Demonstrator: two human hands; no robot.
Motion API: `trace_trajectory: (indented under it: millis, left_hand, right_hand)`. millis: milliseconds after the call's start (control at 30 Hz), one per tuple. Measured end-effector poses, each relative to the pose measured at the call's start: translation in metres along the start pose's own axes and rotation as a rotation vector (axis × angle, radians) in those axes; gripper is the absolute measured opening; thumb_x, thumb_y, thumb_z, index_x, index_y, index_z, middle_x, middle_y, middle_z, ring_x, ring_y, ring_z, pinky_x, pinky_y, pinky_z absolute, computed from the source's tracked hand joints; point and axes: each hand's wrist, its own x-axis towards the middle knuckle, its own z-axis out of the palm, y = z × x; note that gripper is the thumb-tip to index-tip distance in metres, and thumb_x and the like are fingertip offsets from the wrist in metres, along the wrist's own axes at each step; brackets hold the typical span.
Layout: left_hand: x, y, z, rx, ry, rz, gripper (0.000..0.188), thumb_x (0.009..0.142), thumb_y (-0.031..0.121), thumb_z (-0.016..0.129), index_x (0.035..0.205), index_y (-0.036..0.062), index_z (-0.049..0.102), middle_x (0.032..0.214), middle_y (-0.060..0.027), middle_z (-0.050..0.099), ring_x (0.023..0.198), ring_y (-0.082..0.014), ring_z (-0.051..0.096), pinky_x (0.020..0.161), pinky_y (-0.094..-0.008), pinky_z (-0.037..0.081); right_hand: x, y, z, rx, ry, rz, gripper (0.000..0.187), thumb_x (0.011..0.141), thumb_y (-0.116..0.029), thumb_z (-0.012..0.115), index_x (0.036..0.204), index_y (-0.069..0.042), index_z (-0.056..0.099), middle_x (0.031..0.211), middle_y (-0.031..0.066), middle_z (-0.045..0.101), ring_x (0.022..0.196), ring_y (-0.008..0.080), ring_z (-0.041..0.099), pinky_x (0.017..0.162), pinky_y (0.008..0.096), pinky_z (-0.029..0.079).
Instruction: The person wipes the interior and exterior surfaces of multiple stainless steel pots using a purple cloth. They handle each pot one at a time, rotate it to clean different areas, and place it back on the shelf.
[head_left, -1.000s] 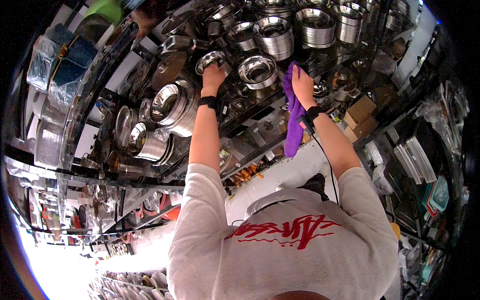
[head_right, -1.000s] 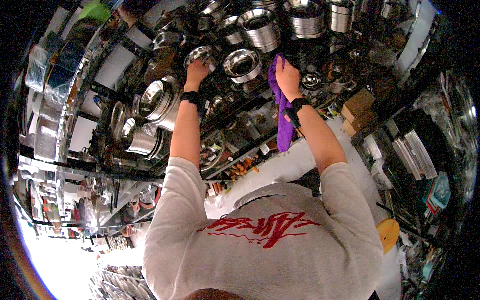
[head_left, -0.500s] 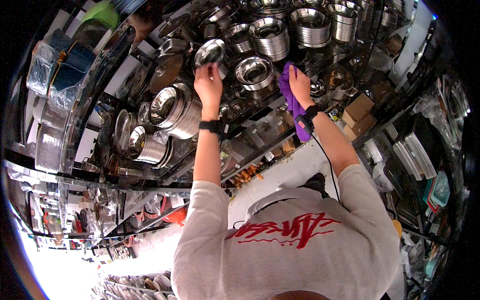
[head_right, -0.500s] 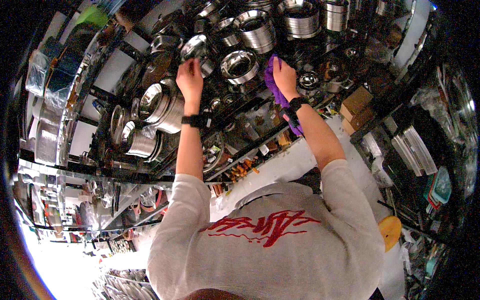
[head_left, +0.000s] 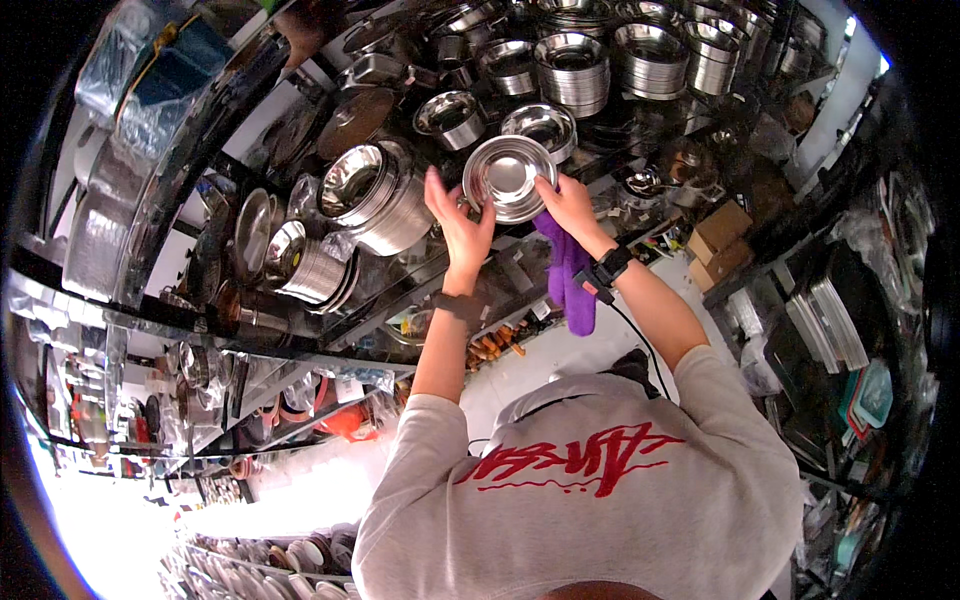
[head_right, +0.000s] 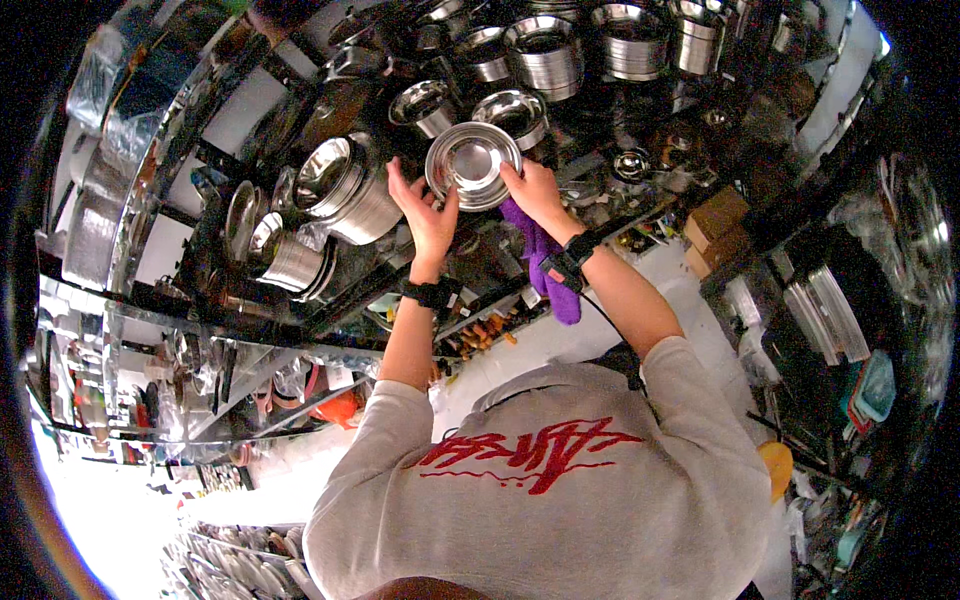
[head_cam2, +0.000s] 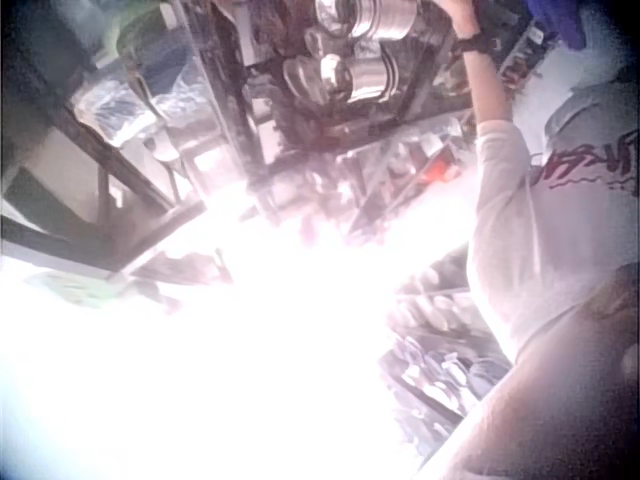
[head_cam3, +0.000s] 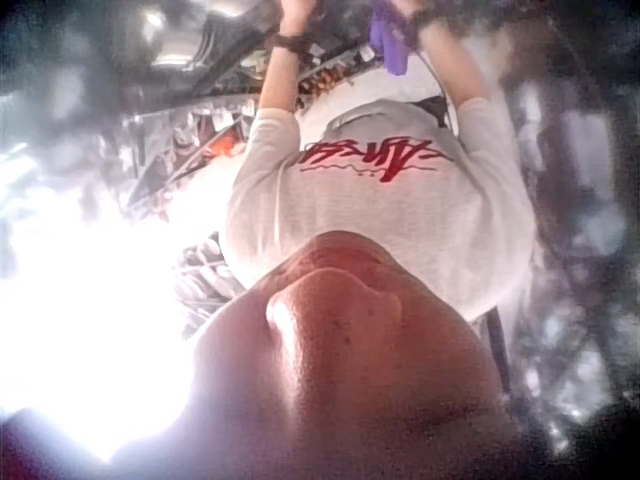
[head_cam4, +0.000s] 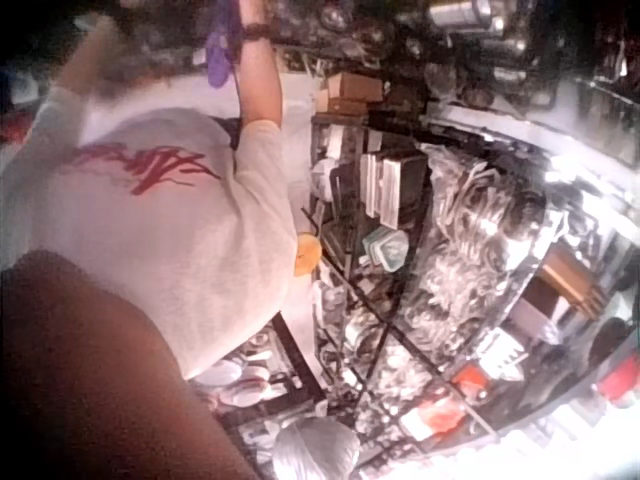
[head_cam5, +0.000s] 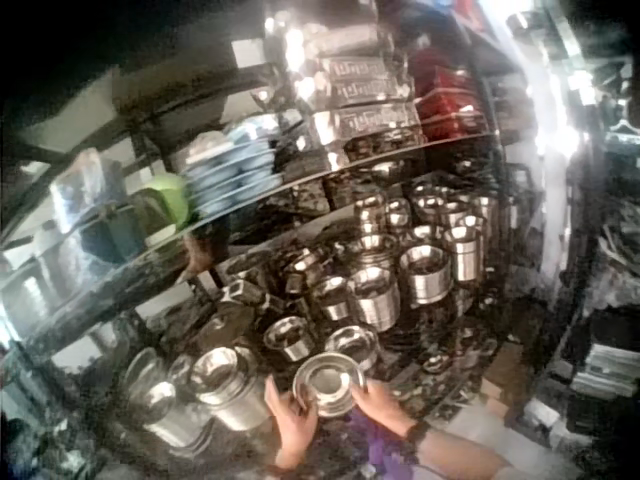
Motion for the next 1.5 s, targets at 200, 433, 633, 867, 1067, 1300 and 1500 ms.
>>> trace_trajectory:
  millis: [200,433,633,867,1067,1300,1500]
  left_hand:
    - [-0.004,-0.045,-0.022,-0.594,-0.220,-0.866,0.039,0.088,0.004,0.054,0.126,-0.0027,0.047,0.118,-0.0113,0.057,0.104,-0.0178,0.056,0.088,-0.0318,0.045]
    - [-0.011,-0.070,-0.021,-0.688,-0.114,-0.778,0.034,0.090,0.007,0.052,0.122,-0.0032,0.050,0.112,-0.0085,0.060,0.097,-0.0154,0.058,0.081,-0.0303,0.047]
    - [-0.012,-0.073,-0.024,-0.717,-0.142,-0.812,0.031,0.091,0.006,0.051,0.121,-0.0010,0.050,0.113,-0.0083,0.060,0.096,-0.0185,0.061,0.080,-0.0331,0.049]
    - [-0.013,-0.077,-0.025,-0.653,-0.173,-0.789,0.026,0.093,0.011,0.053,0.116,-0.0010,0.053,0.108,-0.0082,0.063,0.093,-0.0172,0.062,0.078,-0.0341,0.051]
    - [-0.009,-0.067,-0.025,-0.640,-0.251,-0.868,0.031,0.099,0.024,0.042,0.121,0.0042,0.050,0.106,-0.0052,0.062,0.093,-0.0153,0.062,0.075,-0.0315,0.054]
    - [-0.010,-0.069,-0.028,-0.696,-0.185,-0.806,0.029,0.099,0.022,0.041,0.119,0.0031,0.050,0.110,-0.0071,0.060,0.095,-0.0159,0.061,0.074,-0.0333,0.055]
    - [-0.010,-0.062,-0.023,-0.632,-0.130,-0.718,0.031,0.099,0.027,0.046,0.116,0.0014,0.052,0.103,-0.0047,0.060,0.088,-0.0119,0.059,0.073,-0.0283,0.052]
  right_hand:
    - [-0.006,-0.014,0.020,0.079,-0.085,0.011,0.050,0.086,-0.050,0.059,0.097,-0.001,0.065,0.089,0.0148,0.069,0.081,0.0277,0.066,0.071,0.0362,0.048]
    - [-0.005,-0.018,-0.015,0.693,0.069,0.275,0.042,0.095,-0.040,0.052,0.107,-0.001,0.061,0.096,0.0012,0.063,0.082,0.0093,0.054,0.075,0.0259,0.043]
    - [-0.004,-0.109,-0.056,-0.232,0.356,-0.403,0.031,0.089,-0.030,0.061,0.093,0.001,0.066,0.078,0.0123,0.063,0.064,0.0217,0.059,0.063,0.0309,0.047]
    - [-0.008,-0.129,-0.038,0.812,-0.161,0.075,0.036,0.097,-0.032,0.050,0.105,0.002,0.060,0.098,0.0040,0.066,0.086,0.0105,0.060,0.078,0.0248,0.046]
    - [-0.014,-0.077,0.051,0.058,-0.338,-0.282,0.033,0.097,-0.031,0.045,0.099,-0.001,0.058,0.090,0.0105,0.065,0.084,0.0262,0.062,0.072,0.0355,0.047]
    - [0.005,-0.052,0.053,-0.758,-0.217,-0.827,0.033,0.091,-0.034,0.052,0.093,-0.003,0.063,0.089,0.0138,0.066,0.086,0.0297,0.061,0.079,0.0397,0.044]
    - [-0.028,-0.049,0.035,-0.746,-0.494,-0.659,0.037,0.087,-0.036,0.058,0.091,0.000,0.061,0.088,0.0178,0.065,0.083,0.0344,0.061,0.075,0.0424,0.046]
